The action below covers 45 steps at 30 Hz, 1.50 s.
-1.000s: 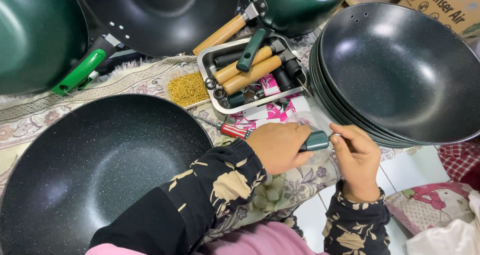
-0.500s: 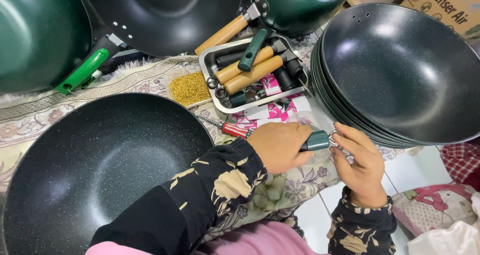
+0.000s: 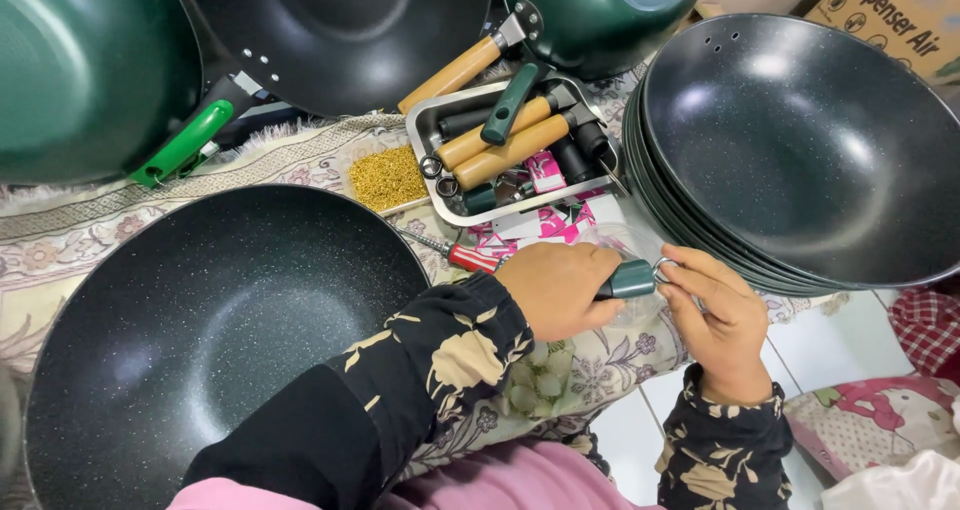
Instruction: Assembling a handle onto a wok using screws and a small screwdriver.
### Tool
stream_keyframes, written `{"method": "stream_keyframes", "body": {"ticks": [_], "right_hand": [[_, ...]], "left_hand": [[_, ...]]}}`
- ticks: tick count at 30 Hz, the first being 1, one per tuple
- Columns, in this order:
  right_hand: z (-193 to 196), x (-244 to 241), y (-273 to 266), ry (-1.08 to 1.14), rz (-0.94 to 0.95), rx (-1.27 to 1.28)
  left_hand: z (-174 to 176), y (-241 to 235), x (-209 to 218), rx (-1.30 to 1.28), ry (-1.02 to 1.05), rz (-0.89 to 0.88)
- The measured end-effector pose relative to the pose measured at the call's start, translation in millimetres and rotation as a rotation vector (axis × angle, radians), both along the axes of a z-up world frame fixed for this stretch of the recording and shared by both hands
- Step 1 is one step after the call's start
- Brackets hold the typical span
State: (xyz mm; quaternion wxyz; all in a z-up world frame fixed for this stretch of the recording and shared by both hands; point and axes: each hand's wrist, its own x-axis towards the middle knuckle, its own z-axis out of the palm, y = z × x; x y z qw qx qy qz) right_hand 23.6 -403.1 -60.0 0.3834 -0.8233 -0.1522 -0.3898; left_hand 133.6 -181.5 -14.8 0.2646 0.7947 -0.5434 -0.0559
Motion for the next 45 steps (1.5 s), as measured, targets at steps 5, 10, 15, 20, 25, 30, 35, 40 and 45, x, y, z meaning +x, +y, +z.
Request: {"method": "stream_keyframes", "body": {"ticks": [5, 10, 15, 20, 25, 30, 35, 40, 45], "right_hand": [[18.1, -5.1, 4.4, 0.037, 0.046, 0.029], [19.0, -12.3, 4.2, 0.065, 0.064, 0.000], [17.7, -16.4, 4.8, 0.054, 0.038, -0.020], [17.9, -19.0, 5.1, 0.065, 0.045, -0.037], [17.8, -20.7, 4.3, 0.084, 0.047, -0.028], [10.2, -22.3, 11.0, 0.163, 0.012, 0.137], [-13.6, -25.6, 12.4, 0.221, -0.040, 0.315], [-6.7, -26.0, 16.6, 0.240, -0.090, 0.387], [20.9, -30.5, 24.8, 0.196, 0.255, 0.190]], "left_hand": [[0.4, 1.3, -2.6, 0.017, 0.018, -0.039], [7.6, 4.6, -6.7, 0.028, 0.069, -0.070], [11.6, 6.8, -10.7, 0.058, 0.044, -0.068], [9.6, 9.3, -12.2, 0.070, 0.036, -0.075], [9.0, 10.8, -15.5, 0.070, 0.029, -0.069], [9.8, 10.7, -18.3, 0.091, 0.029, -0.074], [7.3, 7.8, -19.7, 0.098, 0.022, -0.088], [9.0, 10.6, -18.8, 0.079, 0.026, -0.109], [10.9, 13.5, -17.9, 0.060, 0.019, -0.105]]}}
